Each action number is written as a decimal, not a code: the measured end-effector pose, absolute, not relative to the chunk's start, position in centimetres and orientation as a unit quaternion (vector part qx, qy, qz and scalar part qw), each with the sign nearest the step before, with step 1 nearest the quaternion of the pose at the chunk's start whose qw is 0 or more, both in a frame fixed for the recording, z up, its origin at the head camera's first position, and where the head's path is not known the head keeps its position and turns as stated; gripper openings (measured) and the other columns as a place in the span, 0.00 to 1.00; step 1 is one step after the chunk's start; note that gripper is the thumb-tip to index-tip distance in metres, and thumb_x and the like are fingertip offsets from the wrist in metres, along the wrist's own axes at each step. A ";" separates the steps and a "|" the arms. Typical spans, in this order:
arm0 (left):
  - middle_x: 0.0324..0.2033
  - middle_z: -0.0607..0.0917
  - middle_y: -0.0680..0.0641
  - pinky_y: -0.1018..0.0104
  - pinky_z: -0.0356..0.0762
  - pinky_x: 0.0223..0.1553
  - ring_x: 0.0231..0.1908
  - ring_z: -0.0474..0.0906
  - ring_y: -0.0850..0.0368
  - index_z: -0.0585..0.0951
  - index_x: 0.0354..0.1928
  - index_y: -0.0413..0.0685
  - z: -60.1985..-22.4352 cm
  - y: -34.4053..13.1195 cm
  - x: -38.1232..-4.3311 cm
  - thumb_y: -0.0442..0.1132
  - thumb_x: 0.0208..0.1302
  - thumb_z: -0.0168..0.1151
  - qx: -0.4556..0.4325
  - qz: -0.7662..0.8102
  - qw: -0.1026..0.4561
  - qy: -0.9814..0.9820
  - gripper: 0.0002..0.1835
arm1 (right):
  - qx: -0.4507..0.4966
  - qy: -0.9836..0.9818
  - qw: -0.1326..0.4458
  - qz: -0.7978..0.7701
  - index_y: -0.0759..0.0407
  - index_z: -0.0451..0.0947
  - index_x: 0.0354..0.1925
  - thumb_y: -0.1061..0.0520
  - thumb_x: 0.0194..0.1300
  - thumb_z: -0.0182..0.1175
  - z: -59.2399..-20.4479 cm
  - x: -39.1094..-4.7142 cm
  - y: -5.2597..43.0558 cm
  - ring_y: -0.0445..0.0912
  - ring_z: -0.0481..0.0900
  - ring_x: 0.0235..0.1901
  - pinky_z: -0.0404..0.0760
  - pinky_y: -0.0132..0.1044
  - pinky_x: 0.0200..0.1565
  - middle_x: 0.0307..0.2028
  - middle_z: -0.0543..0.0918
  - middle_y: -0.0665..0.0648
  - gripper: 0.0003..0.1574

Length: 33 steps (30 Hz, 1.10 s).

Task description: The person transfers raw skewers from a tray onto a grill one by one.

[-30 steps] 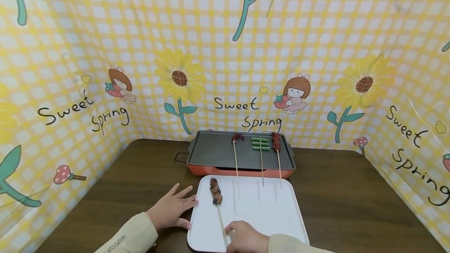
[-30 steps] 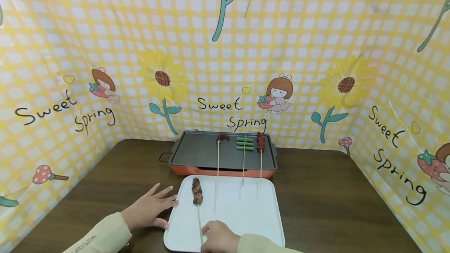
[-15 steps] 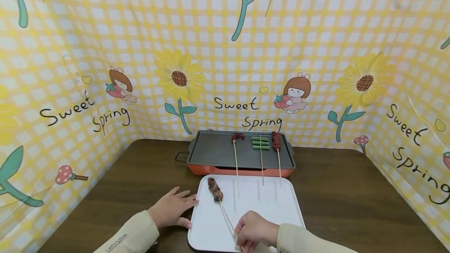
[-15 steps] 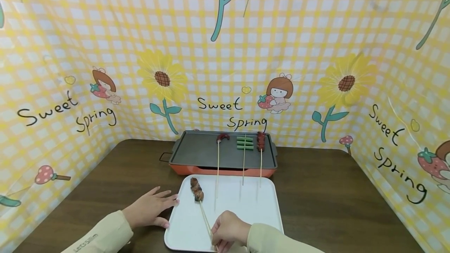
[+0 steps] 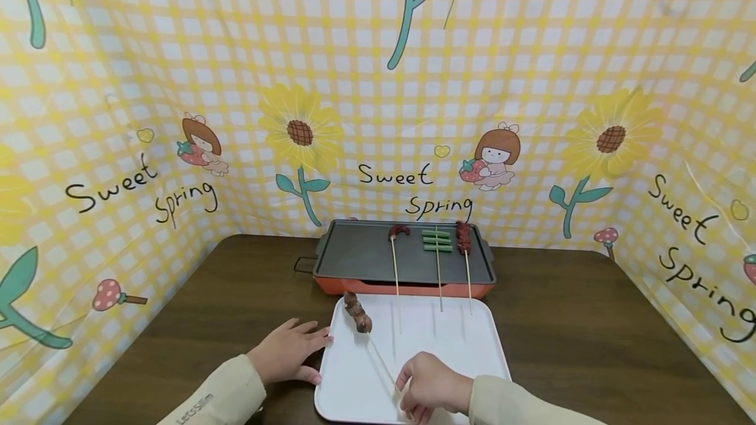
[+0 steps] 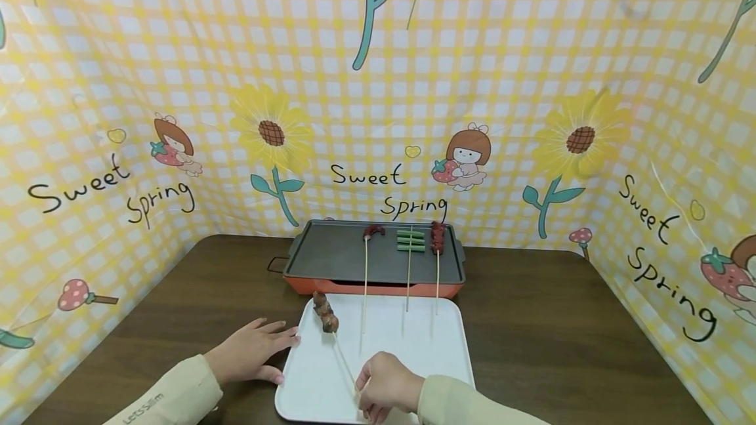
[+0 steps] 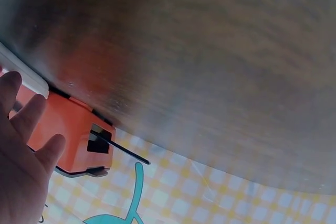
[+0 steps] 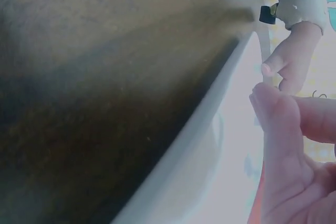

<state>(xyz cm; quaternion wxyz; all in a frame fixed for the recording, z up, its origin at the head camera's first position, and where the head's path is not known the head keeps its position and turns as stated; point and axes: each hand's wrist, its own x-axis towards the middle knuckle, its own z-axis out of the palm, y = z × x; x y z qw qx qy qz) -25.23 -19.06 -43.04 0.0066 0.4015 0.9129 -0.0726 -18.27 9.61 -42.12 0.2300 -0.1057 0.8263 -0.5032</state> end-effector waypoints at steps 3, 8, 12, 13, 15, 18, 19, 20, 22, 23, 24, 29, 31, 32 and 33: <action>0.59 0.78 0.48 0.43 0.68 0.55 0.60 0.71 0.45 0.77 0.60 0.50 -43.0 -19.1 -25.1 0.67 0.55 0.57 0.398 -0.072 0.011 0.914 0.37 | -0.114 0.832 0.225 -0.494 0.63 0.76 0.25 0.76 0.45 0.62 -41.9 -18.4 9.7 0.35 0.68 0.07 0.72 0.28 0.12 0.10 0.75 0.52 0.11; 0.59 0.78 0.50 0.43 0.69 0.55 0.60 0.72 0.46 0.77 0.60 0.50 -43.1 -19.2 -25.0 0.68 0.55 0.56 0.402 -0.088 -0.001 0.911 0.37 | -0.133 0.836 0.223 -0.484 0.62 0.76 0.25 0.75 0.46 0.62 -41.4 -18.2 9.8 0.35 0.68 0.07 0.72 0.27 0.12 0.10 0.75 0.51 0.11; 0.59 0.78 0.48 0.42 0.69 0.54 0.58 0.73 0.44 0.78 0.59 0.50 -43.3 -19.3 -25.2 0.68 0.55 0.56 0.404 -0.073 -0.003 0.912 0.37 | -0.148 0.831 0.220 -0.488 0.63 0.76 0.27 0.75 0.47 0.61 -40.9 -18.2 10.0 0.35 0.69 0.08 0.73 0.28 0.13 0.10 0.77 0.53 0.10; 0.59 0.77 0.48 0.42 0.69 0.54 0.58 0.73 0.43 0.78 0.59 0.50 -43.3 -19.3 -25.2 0.68 0.55 0.56 0.405 -0.069 -0.003 0.912 0.37 | -0.152 0.829 0.219 -0.491 0.63 0.76 0.27 0.75 0.47 0.62 -40.7 -18.3 10.0 0.35 0.69 0.08 0.73 0.28 0.13 0.11 0.77 0.53 0.10; 0.59 0.77 0.47 0.43 0.69 0.54 0.57 0.74 0.44 0.78 0.58 0.50 -43.4 -19.4 -25.3 0.68 0.55 0.56 0.406 -0.064 -0.005 0.911 0.37 | -0.159 0.823 0.216 -0.501 0.64 0.76 0.28 0.75 0.48 0.62 -40.3 -18.3 10.0 0.35 0.70 0.08 0.74 0.29 0.13 0.11 0.77 0.53 0.09; 0.58 0.78 0.47 0.43 0.69 0.54 0.55 0.74 0.44 0.78 0.57 0.50 -43.4 -19.4 -25.5 0.68 0.54 0.57 0.413 -0.062 -0.017 0.908 0.36 | -0.168 0.813 0.208 -0.517 0.66 0.76 0.29 0.75 0.49 0.61 -39.5 -18.5 9.9 0.36 0.71 0.09 0.74 0.29 0.14 0.12 0.77 0.54 0.08; 0.58 0.78 0.47 0.43 0.69 0.54 0.55 0.75 0.45 0.78 0.57 0.50 -43.4 -19.5 -25.5 0.68 0.54 0.57 0.416 -0.061 -0.021 0.907 0.36 | -0.169 0.811 0.205 -0.521 0.67 0.76 0.29 0.75 0.49 0.61 -39.2 -18.7 9.9 0.36 0.71 0.09 0.75 0.29 0.14 0.12 0.77 0.53 0.08; 0.58 0.78 0.47 0.43 0.69 0.54 0.54 0.75 0.45 0.78 0.57 0.50 -43.4 -19.5 -25.6 0.68 0.54 0.57 0.419 -0.061 -0.025 0.906 0.36 | -0.170 0.809 0.202 -0.525 0.67 0.76 0.30 0.75 0.49 0.60 -38.8 -18.8 9.9 0.37 0.71 0.09 0.75 0.30 0.14 0.12 0.77 0.53 0.08; 0.57 0.79 0.47 0.43 0.68 0.54 0.54 0.75 0.45 0.79 0.56 0.50 -43.5 -19.5 -25.7 0.68 0.54 0.57 0.422 -0.061 -0.030 0.904 0.36 | -0.167 0.809 0.194 -0.530 0.68 0.76 0.31 0.74 0.50 0.60 -38.3 -19.2 9.9 0.37 0.72 0.10 0.76 0.30 0.15 0.12 0.77 0.53 0.07; 0.57 0.79 0.47 0.42 0.68 0.54 0.53 0.75 0.45 0.79 0.56 0.50 -43.5 -19.5 -25.7 0.68 0.55 0.57 0.424 -0.060 -0.032 0.903 0.36 | -0.164 0.808 0.191 -0.532 0.68 0.76 0.31 0.74 0.50 0.60 -38.0 -19.4 9.9 0.37 0.72 0.10 0.76 0.31 0.15 0.12 0.77 0.53 0.07; 0.57 0.79 0.47 0.42 0.68 0.54 0.53 0.75 0.45 0.79 0.56 0.50 -43.5 -19.5 -25.7 0.68 0.55 0.57 0.424 -0.060 -0.033 0.903 0.36 | -0.160 0.808 0.188 -0.534 0.68 0.76 0.31 0.74 0.51 0.60 -37.7 -19.6 9.8 0.37 0.72 0.10 0.77 0.31 0.16 0.13 0.77 0.53 0.07; 0.57 0.79 0.47 0.41 0.68 0.55 0.53 0.75 0.45 0.79 0.56 0.50 -43.7 -19.6 -25.8 0.68 0.55 0.57 0.425 -0.057 -0.035 0.903 0.36 | -0.137 0.815 0.173 -0.536 0.68 0.76 0.32 0.73 0.53 0.61 -37.0 -20.8 9.7 0.39 0.74 0.12 0.79 0.34 0.18 0.14 0.79 0.55 0.07; 0.57 0.79 0.48 0.41 0.67 0.55 0.53 0.75 0.45 0.79 0.57 0.50 -43.6 -19.6 -25.8 0.68 0.55 0.57 0.423 -0.057 -0.031 0.904 0.36 | -0.129 0.819 0.169 -0.532 0.68 0.76 0.33 0.72 0.54 0.61 -36.9 -21.2 9.6 0.39 0.75 0.12 0.80 0.35 0.18 0.15 0.80 0.55 0.06; 0.57 0.79 0.48 0.41 0.67 0.56 0.54 0.74 0.45 0.79 0.57 0.50 -43.5 -19.5 -25.8 0.68 0.55 0.58 0.422 -0.060 -0.029 0.904 0.36 | -0.127 0.820 0.168 -0.532 0.68 0.77 0.34 0.72 0.54 0.61 -36.8 -21.5 9.6 0.40 0.75 0.13 0.80 0.36 0.19 0.16 0.80 0.55 0.06; 0.57 0.79 0.48 0.42 0.67 0.56 0.54 0.74 0.45 0.79 0.57 0.50 -43.4 -19.5 -25.8 0.68 0.54 0.58 0.420 -0.063 -0.027 0.905 0.36 | -0.125 0.821 0.167 -0.531 0.69 0.77 0.35 0.71 0.55 0.62 -36.7 -21.7 9.5 0.40 0.75 0.13 0.80 0.36 0.19 0.16 0.80 0.55 0.07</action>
